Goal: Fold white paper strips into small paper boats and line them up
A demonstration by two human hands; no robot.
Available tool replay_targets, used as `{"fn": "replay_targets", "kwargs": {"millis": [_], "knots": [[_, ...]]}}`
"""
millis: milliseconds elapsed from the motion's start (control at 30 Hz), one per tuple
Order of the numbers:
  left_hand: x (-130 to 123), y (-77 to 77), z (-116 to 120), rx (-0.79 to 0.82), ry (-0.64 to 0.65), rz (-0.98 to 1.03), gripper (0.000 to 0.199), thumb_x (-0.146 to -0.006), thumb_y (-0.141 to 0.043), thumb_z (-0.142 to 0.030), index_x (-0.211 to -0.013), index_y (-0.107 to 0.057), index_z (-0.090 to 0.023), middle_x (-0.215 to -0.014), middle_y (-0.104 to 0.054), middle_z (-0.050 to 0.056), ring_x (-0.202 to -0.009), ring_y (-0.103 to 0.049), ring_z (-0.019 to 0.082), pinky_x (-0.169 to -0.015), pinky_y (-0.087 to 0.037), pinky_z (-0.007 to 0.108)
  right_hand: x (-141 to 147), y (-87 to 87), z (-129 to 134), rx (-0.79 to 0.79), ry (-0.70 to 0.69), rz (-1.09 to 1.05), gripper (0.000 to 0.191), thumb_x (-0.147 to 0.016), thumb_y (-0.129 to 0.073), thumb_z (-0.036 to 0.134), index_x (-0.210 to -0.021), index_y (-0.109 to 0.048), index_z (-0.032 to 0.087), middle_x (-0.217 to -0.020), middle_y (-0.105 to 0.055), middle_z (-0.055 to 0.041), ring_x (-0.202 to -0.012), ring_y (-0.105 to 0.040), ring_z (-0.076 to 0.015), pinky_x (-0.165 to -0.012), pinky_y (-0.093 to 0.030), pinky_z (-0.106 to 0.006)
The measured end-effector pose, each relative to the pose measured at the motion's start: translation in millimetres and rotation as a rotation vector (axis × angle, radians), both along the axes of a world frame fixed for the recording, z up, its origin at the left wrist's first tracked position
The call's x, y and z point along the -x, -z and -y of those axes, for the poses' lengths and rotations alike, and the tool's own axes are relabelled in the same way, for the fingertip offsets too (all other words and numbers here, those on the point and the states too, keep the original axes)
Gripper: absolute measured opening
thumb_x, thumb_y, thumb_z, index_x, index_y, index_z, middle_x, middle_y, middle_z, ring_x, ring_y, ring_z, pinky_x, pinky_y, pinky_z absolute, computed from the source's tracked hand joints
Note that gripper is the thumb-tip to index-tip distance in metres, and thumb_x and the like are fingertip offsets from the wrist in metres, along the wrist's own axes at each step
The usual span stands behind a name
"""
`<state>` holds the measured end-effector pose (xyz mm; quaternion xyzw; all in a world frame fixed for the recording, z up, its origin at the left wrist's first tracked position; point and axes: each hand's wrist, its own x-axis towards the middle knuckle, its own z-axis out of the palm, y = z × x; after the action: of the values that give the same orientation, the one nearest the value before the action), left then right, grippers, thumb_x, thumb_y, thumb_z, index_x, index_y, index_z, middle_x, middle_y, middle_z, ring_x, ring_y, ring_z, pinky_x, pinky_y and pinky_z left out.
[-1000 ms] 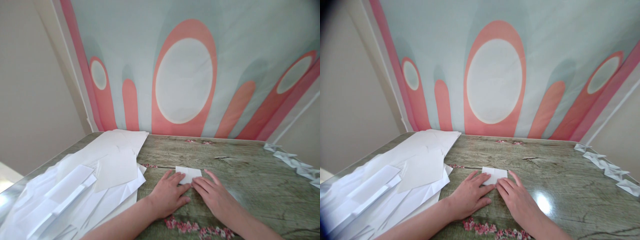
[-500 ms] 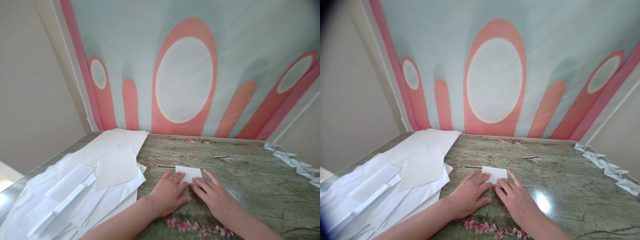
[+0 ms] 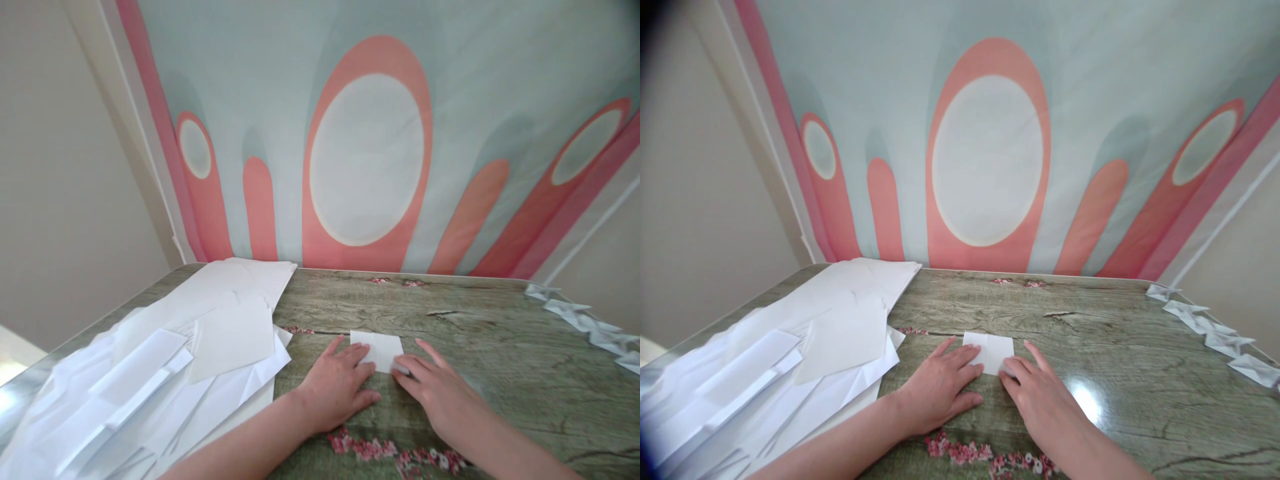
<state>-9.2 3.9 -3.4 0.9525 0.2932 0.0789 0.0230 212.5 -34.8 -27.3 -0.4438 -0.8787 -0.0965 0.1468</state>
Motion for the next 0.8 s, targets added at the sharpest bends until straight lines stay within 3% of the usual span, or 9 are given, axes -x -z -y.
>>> {"fn": "replay_targets", "kwargs": {"millis": [267,433,633,800], "knots": [[0,1.1,-1,0.003,0.003,0.004,0.040,-0.090,-0.040,-0.050,-0.115,-0.052,-0.022,-0.132,-0.047,0.008,-0.121,-0.043,0.022,-0.106,-0.020,0.043,-14,2.5,-2,-0.089,0.037,0.079,0.029,-0.073,-0.047,0.000,-0.083,-0.069,0.017,-0.086,-0.066,-0.0057,-0.085,-0.058,-0.0187,-0.089,-0.040,-0.040],[0,-1.7,0,-0.020,0.007,-0.019,0.041,-0.090,-0.041,-0.050,-0.117,-0.052,-0.022,-0.132,-0.047,0.008,-0.122,-0.042,0.022,-0.106,-0.020,0.043,-8,2.1,-2,-0.148,-0.008,0.003,0.029,-0.075,-0.042,0.000,-0.074,-0.066,0.015,-0.086,-0.065,-0.0061,-0.084,-0.058,-0.0173,-0.092,-0.038,-0.037],[0,0.7,1,-0.030,0.005,-0.015,0.042,-0.090,-0.039,-0.051,-0.118,-0.051,-0.022,-0.132,-0.047,0.009,-0.122,-0.042,0.022,-0.106,-0.019,0.044,6,8.1,-1,-0.144,-0.044,-0.067,0.036,-0.077,-0.038,0.001,-0.101,-0.061,0.017,-0.101,-0.064,-0.0058,-0.090,-0.056,-0.0161,-0.092,-0.039,-0.036],[0,1.9,2,-0.029,0.008,-0.006,0.043,-0.090,-0.038,-0.051,-0.120,-0.049,-0.021,-0.131,-0.047,0.009,-0.123,-0.041,0.022,-0.106,-0.020,0.043,6,14.8,-3,-0.124,-0.053,-0.035,0.035,-0.079,-0.043,0.005,-0.107,-0.059,0.019,-0.109,-0.062,-0.0053,-0.095,-0.054,-0.0180,-0.089,-0.039,-0.037]]}}
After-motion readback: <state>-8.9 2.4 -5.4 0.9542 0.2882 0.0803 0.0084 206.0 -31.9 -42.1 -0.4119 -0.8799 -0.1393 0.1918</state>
